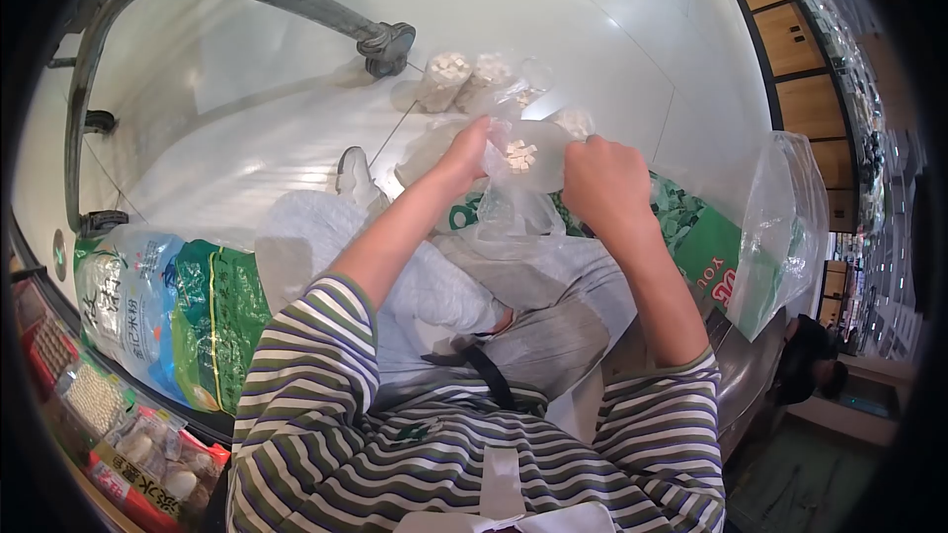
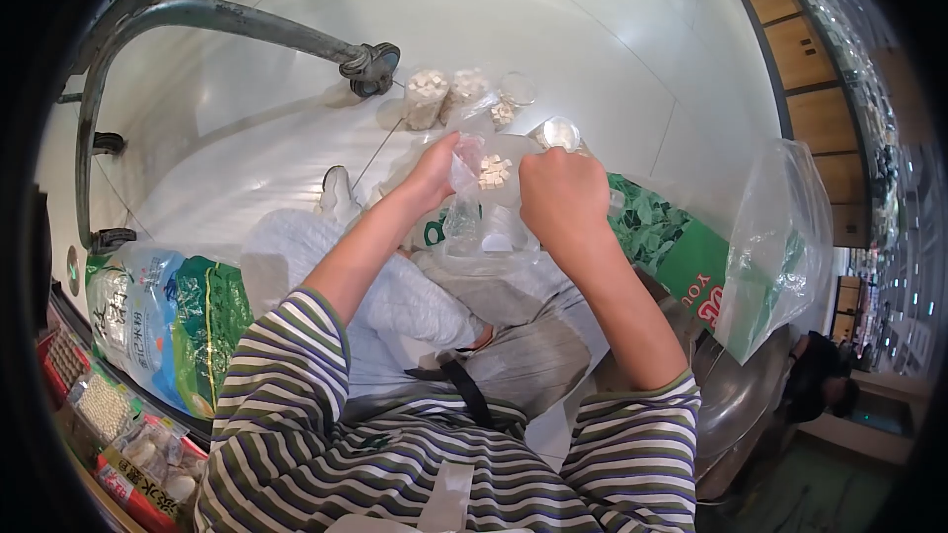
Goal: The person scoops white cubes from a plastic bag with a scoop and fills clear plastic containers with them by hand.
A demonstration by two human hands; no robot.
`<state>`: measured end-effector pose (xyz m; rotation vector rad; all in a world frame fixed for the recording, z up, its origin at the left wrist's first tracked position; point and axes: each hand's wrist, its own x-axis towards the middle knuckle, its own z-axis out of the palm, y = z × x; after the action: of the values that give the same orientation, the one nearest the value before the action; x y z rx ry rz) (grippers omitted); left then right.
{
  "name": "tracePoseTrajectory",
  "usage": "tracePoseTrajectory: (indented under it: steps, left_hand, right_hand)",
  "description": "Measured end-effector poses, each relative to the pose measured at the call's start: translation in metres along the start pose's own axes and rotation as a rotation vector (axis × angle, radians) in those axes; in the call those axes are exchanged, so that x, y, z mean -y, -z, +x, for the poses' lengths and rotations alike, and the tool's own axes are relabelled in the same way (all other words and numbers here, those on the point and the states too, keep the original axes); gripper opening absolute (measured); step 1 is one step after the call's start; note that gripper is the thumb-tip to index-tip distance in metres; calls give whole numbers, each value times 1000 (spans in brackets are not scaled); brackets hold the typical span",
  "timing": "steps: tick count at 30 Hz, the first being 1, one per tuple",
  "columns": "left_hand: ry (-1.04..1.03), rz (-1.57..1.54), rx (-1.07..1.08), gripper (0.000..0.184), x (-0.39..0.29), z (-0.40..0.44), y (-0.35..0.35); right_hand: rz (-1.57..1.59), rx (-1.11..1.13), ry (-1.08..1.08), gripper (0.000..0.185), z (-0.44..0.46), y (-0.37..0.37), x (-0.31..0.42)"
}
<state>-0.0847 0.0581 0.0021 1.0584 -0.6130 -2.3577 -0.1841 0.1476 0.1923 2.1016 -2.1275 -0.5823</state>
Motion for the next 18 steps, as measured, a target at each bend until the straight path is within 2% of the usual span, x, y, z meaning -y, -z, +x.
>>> tracePoseTrajectory:
  steps: [4,6,18]
  left_hand:
    - [38,28,29,42,-2,-2,-3]
    - [38,30,33,41,-5,-6,-6]
    - [22,-46,32,40,0,-3,-11]
  right_hand:
    - [-16,12,-11,6,-4,3,1]
    - [-73,-106,0,4,-6,3,5]
    - [-170,3,-56,6,12,10,37]
